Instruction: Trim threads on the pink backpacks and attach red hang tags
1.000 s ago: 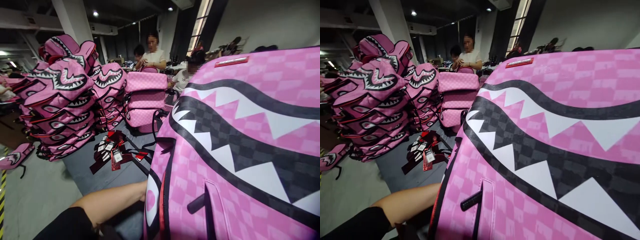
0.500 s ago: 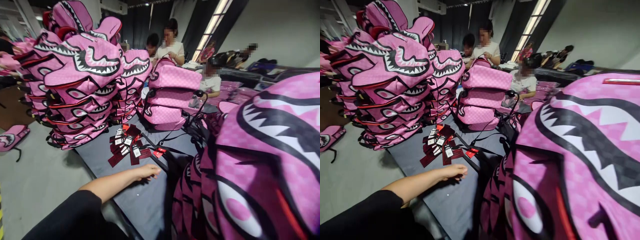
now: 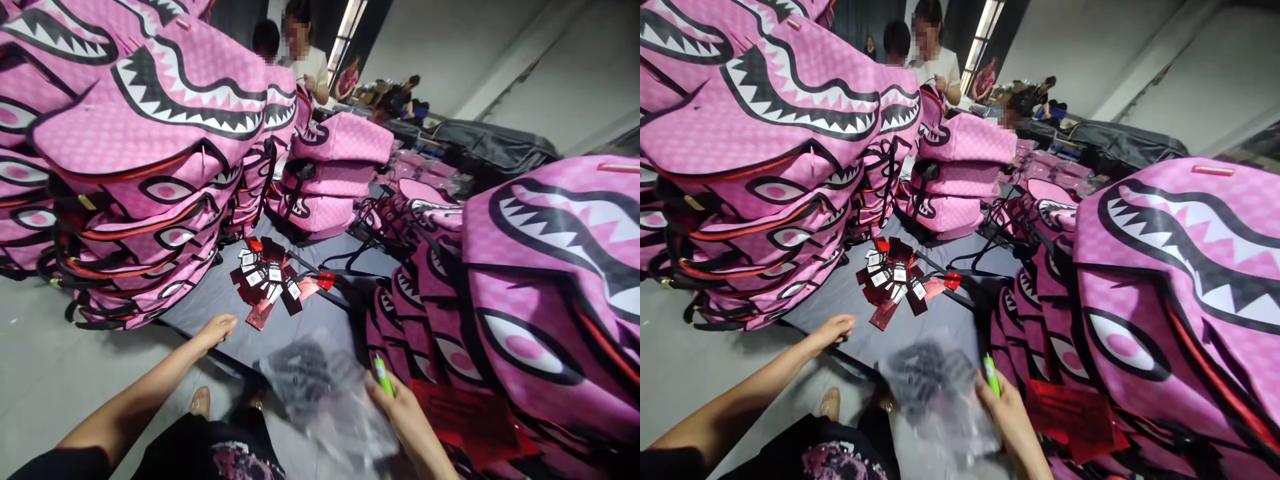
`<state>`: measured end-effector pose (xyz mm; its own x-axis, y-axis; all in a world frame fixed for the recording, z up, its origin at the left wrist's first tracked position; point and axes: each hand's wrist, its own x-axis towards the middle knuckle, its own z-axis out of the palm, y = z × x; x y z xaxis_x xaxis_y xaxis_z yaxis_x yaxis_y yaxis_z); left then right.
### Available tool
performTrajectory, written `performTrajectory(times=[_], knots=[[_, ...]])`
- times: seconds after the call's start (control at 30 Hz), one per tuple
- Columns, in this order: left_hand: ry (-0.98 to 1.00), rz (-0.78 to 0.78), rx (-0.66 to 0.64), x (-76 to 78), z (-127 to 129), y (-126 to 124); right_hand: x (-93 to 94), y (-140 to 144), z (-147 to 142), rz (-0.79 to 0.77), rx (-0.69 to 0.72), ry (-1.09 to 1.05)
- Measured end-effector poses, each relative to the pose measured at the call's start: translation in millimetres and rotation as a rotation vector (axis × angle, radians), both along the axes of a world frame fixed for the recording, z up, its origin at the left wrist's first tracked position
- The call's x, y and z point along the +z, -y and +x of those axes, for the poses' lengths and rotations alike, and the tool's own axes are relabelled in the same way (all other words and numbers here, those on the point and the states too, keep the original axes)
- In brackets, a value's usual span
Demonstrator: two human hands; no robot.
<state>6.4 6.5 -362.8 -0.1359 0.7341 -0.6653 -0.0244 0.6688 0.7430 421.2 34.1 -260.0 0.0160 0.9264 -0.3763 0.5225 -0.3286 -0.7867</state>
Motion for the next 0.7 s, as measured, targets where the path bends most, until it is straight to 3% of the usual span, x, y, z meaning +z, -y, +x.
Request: performTrajectory(times=[0.1,0.23,0.37,0.43,0.5,0.57,0.7], knots=[[-0.030,-0.002,0.112,1.4,-27.2,10.8,-2.7,-57.1,-61.1,0.157,0.084,-0.001],[-0.052,0.041,0.319,12.4,-58.4,36.0,20.3,-118.0,-148.3,0.359,0.270,0.013],[-0.147,0.135,0.638,43.0,-109.3,76.6,48.4,-155.7,-209.8,0.471,0.382,-0.103],[-0.244,0.168,0.841,62.0,-144.8,96.9,45.4,-164.9,-236.6,0.556,0.439,-0.145],[-0.346,0.188,1.020,79.3,-185.6,111.4,23.4,-166.2,-265.1,0.557,0.509,-0.088],[-0.431,0.208,1.130,92.7,-230.1,117.5,-14.5,-160.4,-293.5,0.458,0.563,0.041],[-0.519,0.210,1.141,107.5,-318.2,103.1,-92.8,-145.0,-331.3,0.293,0.543,0.183]])
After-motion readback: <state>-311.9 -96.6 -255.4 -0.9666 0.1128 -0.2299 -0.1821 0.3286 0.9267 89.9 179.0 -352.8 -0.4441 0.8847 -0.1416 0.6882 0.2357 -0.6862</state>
